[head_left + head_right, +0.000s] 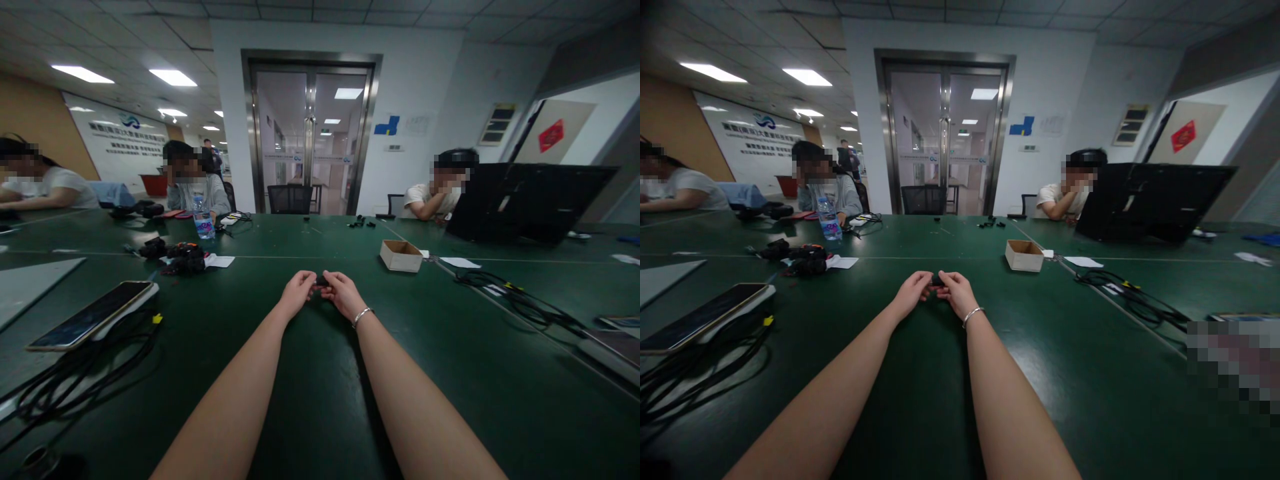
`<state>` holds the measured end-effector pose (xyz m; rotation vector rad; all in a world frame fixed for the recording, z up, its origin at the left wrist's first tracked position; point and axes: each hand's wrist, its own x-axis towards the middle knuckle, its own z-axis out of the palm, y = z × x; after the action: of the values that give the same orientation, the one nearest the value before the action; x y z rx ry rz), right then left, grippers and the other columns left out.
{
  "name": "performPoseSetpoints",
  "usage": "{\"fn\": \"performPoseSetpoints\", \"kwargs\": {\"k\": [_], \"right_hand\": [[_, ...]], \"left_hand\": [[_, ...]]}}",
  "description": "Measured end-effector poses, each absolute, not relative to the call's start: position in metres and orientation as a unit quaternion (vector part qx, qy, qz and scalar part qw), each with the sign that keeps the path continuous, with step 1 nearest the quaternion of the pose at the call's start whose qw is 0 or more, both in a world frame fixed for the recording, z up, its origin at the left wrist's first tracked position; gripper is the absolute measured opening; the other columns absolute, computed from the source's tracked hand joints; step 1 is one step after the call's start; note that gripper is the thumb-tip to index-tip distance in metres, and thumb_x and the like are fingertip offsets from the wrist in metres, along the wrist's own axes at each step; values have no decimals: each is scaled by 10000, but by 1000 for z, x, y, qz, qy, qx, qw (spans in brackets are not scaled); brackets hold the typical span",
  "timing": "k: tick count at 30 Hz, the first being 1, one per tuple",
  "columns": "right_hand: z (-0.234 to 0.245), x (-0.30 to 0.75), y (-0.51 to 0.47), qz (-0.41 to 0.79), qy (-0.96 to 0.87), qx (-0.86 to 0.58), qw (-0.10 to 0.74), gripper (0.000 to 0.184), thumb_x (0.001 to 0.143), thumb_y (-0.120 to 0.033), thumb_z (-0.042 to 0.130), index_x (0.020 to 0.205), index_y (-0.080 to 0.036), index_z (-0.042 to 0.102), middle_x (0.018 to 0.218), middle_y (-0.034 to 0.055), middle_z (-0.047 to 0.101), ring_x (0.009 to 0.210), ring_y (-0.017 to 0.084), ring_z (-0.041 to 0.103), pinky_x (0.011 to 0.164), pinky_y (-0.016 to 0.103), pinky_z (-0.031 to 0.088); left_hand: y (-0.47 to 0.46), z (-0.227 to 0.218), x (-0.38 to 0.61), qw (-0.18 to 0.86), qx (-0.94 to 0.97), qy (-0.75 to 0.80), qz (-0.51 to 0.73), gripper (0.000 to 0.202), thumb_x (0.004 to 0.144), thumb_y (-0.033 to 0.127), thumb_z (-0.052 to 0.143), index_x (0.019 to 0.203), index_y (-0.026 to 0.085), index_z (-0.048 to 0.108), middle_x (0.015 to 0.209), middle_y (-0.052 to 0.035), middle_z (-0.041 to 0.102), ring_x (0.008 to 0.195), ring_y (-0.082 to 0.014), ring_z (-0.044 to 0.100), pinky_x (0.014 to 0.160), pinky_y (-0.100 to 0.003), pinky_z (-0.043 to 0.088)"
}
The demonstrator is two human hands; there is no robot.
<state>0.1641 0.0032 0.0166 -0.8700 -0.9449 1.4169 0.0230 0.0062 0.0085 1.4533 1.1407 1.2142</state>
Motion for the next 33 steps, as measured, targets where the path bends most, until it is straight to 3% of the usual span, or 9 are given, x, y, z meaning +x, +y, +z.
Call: {"fn": "performPoseSetpoints", "kwargs": {"k": [2, 6, 10, 14, 18, 22, 26, 30, 33], "right_hand": [[17, 164, 3, 605, -408, -368, 576, 269, 715, -321, 796, 763, -148, 596, 616, 5, 632, 489, 87, 591, 454, 175, 514], [17, 165, 2, 607, -407, -367, 575, 231, 737, -296, 777, 769, -146, 604, 621, 10, 639, 484, 83, 586, 458, 174, 517], [17, 165, 1, 610, -410, -364, 572, 218, 739, -289, 775, 763, -150, 608, 619, 6, 637, 493, 86, 594, 458, 173, 517], [18, 165, 2, 612, -410, -366, 569, 220, 734, -284, 779, 771, -150, 609, 633, 9, 643, 487, 84, 595, 454, 171, 517], [18, 165, 2, 611, -409, -373, 565, 195, 751, -265, 765, 769, -148, 609, 622, 6, 639, 495, 87, 601, 457, 171, 521], [18, 165, 1, 610, -415, -370, 565, 202, 744, -262, 769, 779, -147, 607, 645, 13, 651, 501, 86, 603, 462, 170, 518], [18, 165, 0, 610, -420, -362, 566, 211, 740, -273, 771, 779, -145, 608, 664, 18, 653, 517, 88, 607, 479, 176, 522], [18, 165, 1, 610, -417, -365, 567, 225, 729, -280, 780, 784, -147, 606, 653, 13, 647, 508, 87, 601, 471, 176, 517], [18, 165, 1, 610, -415, -365, 568, 240, 718, -290, 791, 781, -151, 606, 658, 15, 650, 511, 89, 602, 472, 181, 521]], "left_hand": [[6, 8, 23, 453, 586, 464, 485, 283, 891, 342, 459, 1048, 146, 589, 677, -10, 547, 552, -93, 497, 483, -180, 392], [6, 9, 23, 439, 586, 465, 498, 299, 797, 273, 590, 1082, 183, 584, 783, -12, 569, 627, -98, 528, 505, -175, 406], [7, 9, 23, 458, 583, 464, 485, 293, 875, 368, 468, 1038, 161, 597, 665, 4, 534, 515, -89, 461, 461, -186, 356], [8, 7, 23, 436, 592, 474, 484, 307, 827, 337, 544, 1094, 194, 592, 724, 3, 558, 554, -94, 483, 476, -185, 360], [8, 9, 23, 448, 604, 464, 468, 346, 896, 395, 407, 1059, 165, 607, 615, 8, 525, 499, -98, 444, 469, -195, 337], [6, 10, 23, 447, 594, 475, 471, 316, 838, 300, 502, 1116, 174, 585, 659, 15, 526, 519, -95, 458, 464, -190, 331], [7, 10, 24, 452, 593, 466, 477, 331, 890, 360, 407, 1072, 161, 600, 592, 24, 485, 480, -92, 420, 456, -191, 317], [5, 11, 24, 445, 582, 480, 483, 305, 838, 287, 496, 1111, 185, 588, 673, 17, 521, 522, -87, 457, 468, -181, 341], [4, 13, 23, 461, 575, 479, 477, 318, 874, 344, 448, 1104, 170, 583, 646, 17, 509, 490, -86, 438, 442, -181, 326]]}}
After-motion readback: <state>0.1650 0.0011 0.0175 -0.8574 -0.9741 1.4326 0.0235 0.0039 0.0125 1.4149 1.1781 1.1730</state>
